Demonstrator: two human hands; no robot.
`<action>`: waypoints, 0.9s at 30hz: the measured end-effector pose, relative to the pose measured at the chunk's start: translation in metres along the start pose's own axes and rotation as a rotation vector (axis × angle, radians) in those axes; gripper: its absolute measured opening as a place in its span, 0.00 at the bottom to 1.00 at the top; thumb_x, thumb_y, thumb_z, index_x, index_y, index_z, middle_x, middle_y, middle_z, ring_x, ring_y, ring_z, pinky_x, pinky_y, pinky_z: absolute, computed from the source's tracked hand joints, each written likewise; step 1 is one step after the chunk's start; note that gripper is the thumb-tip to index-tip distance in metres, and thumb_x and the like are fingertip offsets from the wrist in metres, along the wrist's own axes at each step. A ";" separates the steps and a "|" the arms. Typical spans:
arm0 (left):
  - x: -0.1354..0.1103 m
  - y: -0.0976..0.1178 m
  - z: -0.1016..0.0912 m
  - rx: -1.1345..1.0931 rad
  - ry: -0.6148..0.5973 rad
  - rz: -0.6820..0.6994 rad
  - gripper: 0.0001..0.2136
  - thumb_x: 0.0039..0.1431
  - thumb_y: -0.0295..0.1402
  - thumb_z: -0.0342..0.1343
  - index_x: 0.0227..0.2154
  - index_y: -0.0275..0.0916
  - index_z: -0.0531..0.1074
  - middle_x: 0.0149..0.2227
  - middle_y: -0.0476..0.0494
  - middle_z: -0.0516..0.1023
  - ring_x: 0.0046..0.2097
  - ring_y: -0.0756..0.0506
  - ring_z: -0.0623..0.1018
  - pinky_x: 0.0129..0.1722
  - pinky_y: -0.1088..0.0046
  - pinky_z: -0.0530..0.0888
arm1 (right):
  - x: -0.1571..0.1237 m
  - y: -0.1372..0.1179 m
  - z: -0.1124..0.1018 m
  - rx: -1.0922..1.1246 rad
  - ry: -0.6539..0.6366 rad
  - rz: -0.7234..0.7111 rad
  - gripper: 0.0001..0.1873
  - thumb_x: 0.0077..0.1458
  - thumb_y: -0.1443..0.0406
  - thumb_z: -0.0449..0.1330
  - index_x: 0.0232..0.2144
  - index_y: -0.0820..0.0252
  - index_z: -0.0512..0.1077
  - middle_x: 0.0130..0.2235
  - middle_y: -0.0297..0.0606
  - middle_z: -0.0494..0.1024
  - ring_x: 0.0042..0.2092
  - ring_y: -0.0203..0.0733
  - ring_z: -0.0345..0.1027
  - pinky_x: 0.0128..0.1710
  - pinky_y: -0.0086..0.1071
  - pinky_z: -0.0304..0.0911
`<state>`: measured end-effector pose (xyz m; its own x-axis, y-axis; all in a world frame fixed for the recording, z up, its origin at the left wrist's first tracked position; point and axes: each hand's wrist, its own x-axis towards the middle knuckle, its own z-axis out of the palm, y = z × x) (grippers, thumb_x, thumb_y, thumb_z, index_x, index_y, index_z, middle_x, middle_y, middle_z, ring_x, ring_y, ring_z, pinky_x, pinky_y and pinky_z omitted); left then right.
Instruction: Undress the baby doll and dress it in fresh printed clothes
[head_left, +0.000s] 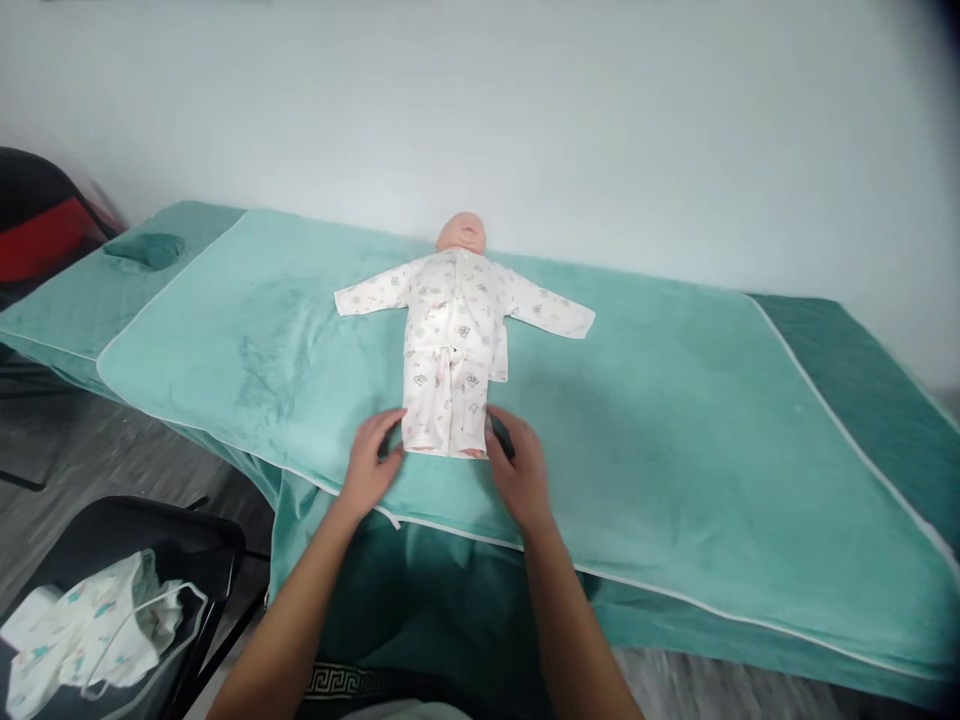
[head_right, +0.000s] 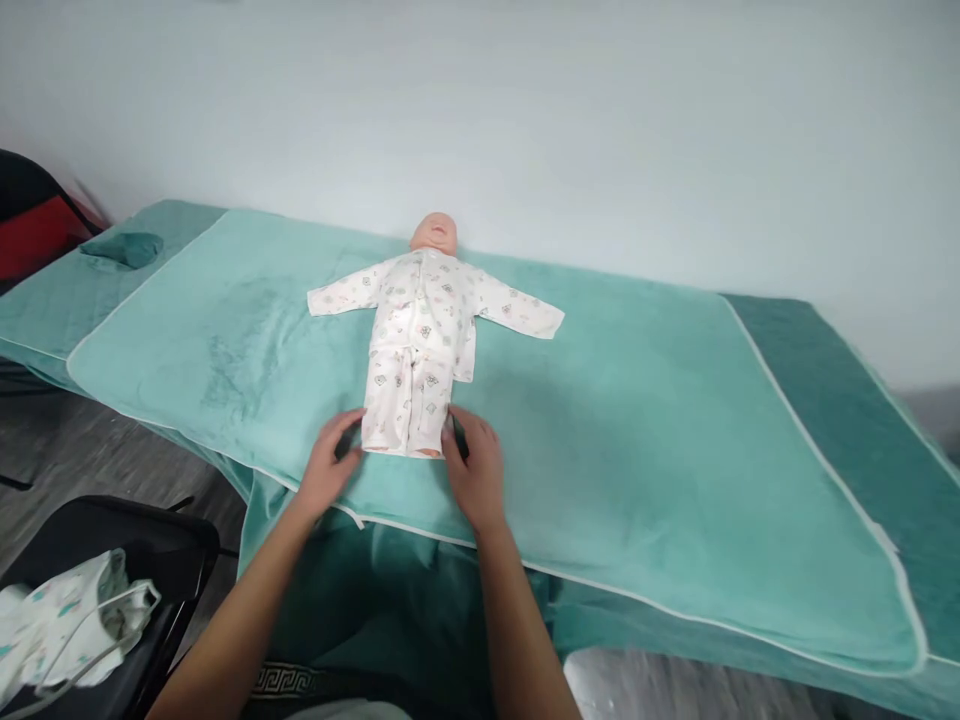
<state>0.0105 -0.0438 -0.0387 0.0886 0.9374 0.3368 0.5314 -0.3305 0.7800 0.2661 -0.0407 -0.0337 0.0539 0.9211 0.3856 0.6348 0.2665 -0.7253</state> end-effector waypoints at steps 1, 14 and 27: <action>-0.008 0.004 0.005 0.011 -0.001 0.000 0.24 0.64 0.31 0.57 0.63 0.46 0.68 0.59 0.40 0.75 0.61 0.40 0.75 0.63 0.54 0.70 | -0.013 -0.005 0.000 0.025 0.015 0.018 0.19 0.69 0.57 0.56 0.57 0.54 0.73 0.55 0.44 0.80 0.55 0.51 0.73 0.57 0.51 0.65; 0.000 0.027 0.042 0.499 0.175 0.109 0.29 0.63 0.31 0.59 0.67 0.39 0.65 0.39 0.42 0.71 0.43 0.40 0.72 0.44 0.62 0.69 | -0.021 -0.041 0.027 -0.195 0.157 0.240 0.22 0.60 0.47 0.63 0.43 0.58 0.72 0.40 0.41 0.79 0.46 0.52 0.71 0.53 0.48 0.57; -0.006 0.016 0.031 0.144 0.310 -0.023 0.22 0.64 0.29 0.56 0.61 0.44 0.73 0.43 0.42 0.69 0.46 0.45 0.75 0.50 0.65 0.76 | -0.006 -0.035 0.015 -0.196 0.223 -0.046 0.13 0.56 0.71 0.59 0.44 0.55 0.72 0.45 0.47 0.72 0.48 0.53 0.67 0.48 0.47 0.68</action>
<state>0.0447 -0.0514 -0.0446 -0.1737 0.8592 0.4813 0.6456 -0.2697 0.7144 0.2319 -0.0511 -0.0195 0.1760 0.8182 0.5473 0.7759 0.2269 -0.5887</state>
